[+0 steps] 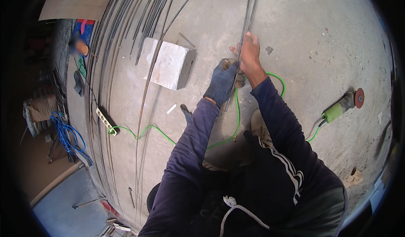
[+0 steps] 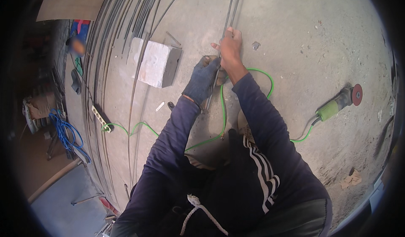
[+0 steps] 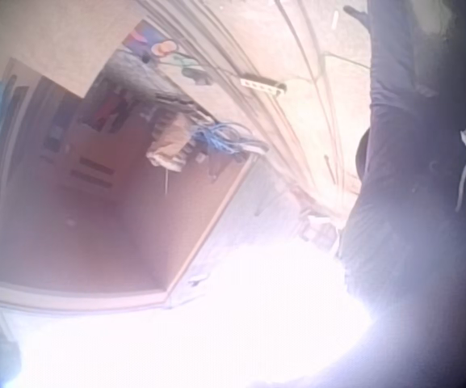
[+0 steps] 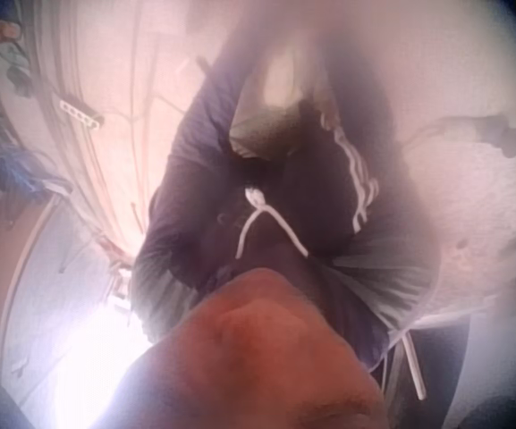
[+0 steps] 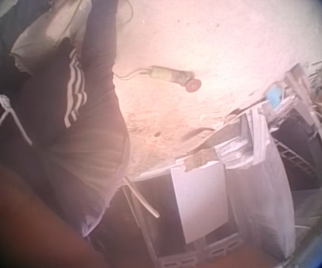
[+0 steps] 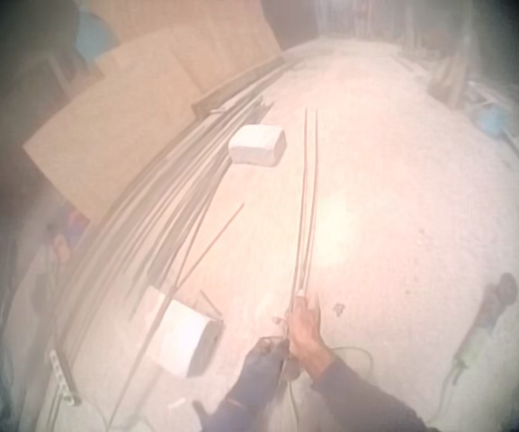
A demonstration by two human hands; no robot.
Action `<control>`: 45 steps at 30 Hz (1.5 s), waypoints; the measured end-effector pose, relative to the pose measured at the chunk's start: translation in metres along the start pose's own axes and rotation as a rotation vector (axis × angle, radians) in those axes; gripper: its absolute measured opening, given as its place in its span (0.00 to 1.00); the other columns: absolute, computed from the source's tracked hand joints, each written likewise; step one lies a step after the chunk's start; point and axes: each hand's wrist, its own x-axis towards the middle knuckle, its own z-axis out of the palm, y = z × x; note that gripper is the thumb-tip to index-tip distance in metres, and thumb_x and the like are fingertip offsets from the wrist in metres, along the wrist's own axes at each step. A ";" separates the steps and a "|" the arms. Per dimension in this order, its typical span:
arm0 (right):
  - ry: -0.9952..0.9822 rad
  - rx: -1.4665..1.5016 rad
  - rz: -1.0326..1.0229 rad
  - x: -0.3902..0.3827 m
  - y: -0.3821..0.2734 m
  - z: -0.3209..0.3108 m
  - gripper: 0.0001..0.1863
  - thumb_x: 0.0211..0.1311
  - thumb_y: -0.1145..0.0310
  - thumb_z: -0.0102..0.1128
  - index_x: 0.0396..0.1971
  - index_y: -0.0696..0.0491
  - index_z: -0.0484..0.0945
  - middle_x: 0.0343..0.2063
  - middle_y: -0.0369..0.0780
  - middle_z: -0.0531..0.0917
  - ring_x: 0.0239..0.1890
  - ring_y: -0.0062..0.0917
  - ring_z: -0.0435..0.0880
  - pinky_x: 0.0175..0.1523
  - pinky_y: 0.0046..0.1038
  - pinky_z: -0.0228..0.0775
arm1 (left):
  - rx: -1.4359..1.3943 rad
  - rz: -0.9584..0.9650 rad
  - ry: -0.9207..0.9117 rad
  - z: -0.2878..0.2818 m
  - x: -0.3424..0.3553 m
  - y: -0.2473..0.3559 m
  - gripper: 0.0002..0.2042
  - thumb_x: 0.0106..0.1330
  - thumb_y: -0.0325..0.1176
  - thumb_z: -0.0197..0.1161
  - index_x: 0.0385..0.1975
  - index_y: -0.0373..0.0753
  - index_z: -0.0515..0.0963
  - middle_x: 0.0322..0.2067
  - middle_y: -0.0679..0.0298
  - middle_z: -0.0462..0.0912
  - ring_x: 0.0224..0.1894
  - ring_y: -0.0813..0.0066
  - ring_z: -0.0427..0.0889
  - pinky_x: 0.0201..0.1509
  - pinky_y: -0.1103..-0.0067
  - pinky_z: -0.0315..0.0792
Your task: The person sits on the floor and uses an angle grinder to cut long metal rods to a specific length. They measure the rods against a white block, cut them, and then stack the cut pieces.
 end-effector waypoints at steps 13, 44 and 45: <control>0.004 0.015 0.000 -0.002 -0.001 -0.001 0.13 0.81 0.60 0.41 0.49 0.55 0.66 0.33 0.35 0.67 0.28 0.19 0.70 0.34 0.31 0.79 | 0.143 0.007 0.037 0.003 -0.007 0.000 0.05 0.77 0.34 0.55 0.42 0.40 0.73 0.28 0.69 0.79 0.23 0.82 0.76 0.25 0.82 0.70; -0.285 -0.155 0.054 -0.009 -0.017 -0.026 0.23 0.81 0.54 0.42 0.59 0.58 0.68 0.33 0.41 0.78 0.29 0.23 0.81 0.32 0.30 0.80 | -0.021 -0.239 -0.100 -0.004 -0.041 0.014 0.16 0.80 0.44 0.48 0.47 0.39 0.77 0.21 0.76 0.66 0.15 0.88 0.60 0.16 0.86 0.56; -0.278 -0.089 0.064 0.001 -0.024 -0.025 0.25 0.81 0.53 0.41 0.63 0.57 0.65 0.35 0.43 0.79 0.30 0.25 0.81 0.33 0.31 0.81 | -0.067 -0.252 -0.136 -0.005 -0.046 0.016 0.17 0.81 0.45 0.46 0.49 0.38 0.77 0.21 0.77 0.65 0.15 0.88 0.59 0.16 0.87 0.56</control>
